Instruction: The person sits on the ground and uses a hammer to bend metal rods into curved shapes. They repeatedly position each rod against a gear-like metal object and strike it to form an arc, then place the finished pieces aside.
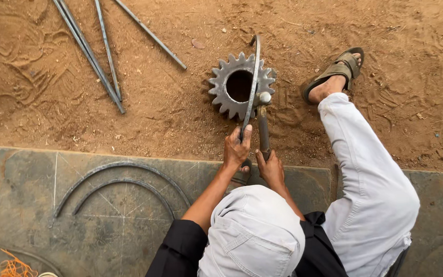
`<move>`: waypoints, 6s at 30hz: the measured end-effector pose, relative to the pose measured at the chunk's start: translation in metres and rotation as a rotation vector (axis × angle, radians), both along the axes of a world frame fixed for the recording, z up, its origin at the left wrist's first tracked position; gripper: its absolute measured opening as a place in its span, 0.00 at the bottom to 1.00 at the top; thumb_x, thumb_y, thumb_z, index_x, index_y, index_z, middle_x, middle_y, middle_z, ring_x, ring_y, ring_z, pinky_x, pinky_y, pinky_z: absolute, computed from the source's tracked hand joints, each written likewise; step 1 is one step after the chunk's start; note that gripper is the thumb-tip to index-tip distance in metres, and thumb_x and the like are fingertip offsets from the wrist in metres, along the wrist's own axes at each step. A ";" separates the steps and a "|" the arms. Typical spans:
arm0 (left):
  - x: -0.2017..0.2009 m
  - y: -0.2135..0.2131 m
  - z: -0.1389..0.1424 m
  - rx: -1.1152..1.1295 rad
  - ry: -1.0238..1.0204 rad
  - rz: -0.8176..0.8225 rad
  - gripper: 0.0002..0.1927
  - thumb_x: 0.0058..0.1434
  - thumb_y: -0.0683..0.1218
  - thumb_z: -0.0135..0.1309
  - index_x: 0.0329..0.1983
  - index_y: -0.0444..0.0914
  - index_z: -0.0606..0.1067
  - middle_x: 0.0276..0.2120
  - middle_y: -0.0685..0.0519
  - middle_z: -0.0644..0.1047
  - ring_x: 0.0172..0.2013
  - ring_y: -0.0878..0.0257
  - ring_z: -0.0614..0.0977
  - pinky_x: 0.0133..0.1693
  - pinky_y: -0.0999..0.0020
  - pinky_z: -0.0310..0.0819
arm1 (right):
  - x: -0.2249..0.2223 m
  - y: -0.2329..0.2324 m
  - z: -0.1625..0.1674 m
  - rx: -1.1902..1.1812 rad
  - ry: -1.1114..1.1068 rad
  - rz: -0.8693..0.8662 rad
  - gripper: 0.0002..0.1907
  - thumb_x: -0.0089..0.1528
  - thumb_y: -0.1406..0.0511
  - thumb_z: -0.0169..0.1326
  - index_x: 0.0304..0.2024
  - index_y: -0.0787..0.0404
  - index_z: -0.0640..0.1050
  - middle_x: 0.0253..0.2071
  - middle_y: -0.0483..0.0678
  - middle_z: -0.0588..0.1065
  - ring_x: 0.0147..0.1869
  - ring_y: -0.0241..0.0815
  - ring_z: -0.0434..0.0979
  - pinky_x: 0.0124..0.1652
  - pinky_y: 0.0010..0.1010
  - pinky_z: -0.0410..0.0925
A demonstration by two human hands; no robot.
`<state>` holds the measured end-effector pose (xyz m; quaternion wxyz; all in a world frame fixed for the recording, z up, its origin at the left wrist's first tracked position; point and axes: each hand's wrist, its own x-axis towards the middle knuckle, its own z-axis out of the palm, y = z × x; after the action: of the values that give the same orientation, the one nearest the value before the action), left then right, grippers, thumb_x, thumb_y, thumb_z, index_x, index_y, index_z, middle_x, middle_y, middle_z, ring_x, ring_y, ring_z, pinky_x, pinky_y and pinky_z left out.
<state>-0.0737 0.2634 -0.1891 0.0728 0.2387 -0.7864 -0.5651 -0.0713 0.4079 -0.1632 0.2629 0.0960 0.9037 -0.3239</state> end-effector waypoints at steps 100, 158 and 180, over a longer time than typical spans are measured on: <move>-0.017 0.022 -0.020 -0.022 0.068 -0.014 0.27 0.74 0.63 0.38 0.31 0.38 0.68 0.15 0.46 0.70 0.17 0.49 0.77 0.23 0.51 0.71 | 0.002 -0.002 -0.005 -0.060 -0.050 -0.019 0.24 0.66 0.48 0.52 0.42 0.64 0.72 0.20 0.53 0.76 0.21 0.46 0.80 0.26 0.39 0.72; 0.121 -0.120 -0.060 0.679 -0.238 0.529 0.30 0.63 0.72 0.48 0.23 0.44 0.64 0.12 0.60 0.60 0.09 0.69 0.61 0.11 0.69 0.53 | -0.056 -0.016 0.059 -0.598 0.492 0.041 0.31 0.66 0.42 0.49 0.42 0.65 0.71 0.24 0.43 0.73 0.22 0.32 0.75 0.18 0.25 0.73; 0.148 -0.127 -0.073 0.648 -0.251 0.663 0.31 0.61 0.72 0.52 0.20 0.45 0.64 0.11 0.62 0.60 0.08 0.70 0.60 0.11 0.69 0.50 | -0.113 -0.042 0.036 -0.726 0.643 0.136 0.24 0.70 0.47 0.50 0.40 0.62 0.69 0.23 0.46 0.73 0.23 0.36 0.78 0.22 0.28 0.73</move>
<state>0.0748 0.1365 -0.2625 0.0753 0.5534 -0.4542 -0.6941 -0.1840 0.3659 -0.1270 0.0075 -0.1663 0.7720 -0.6134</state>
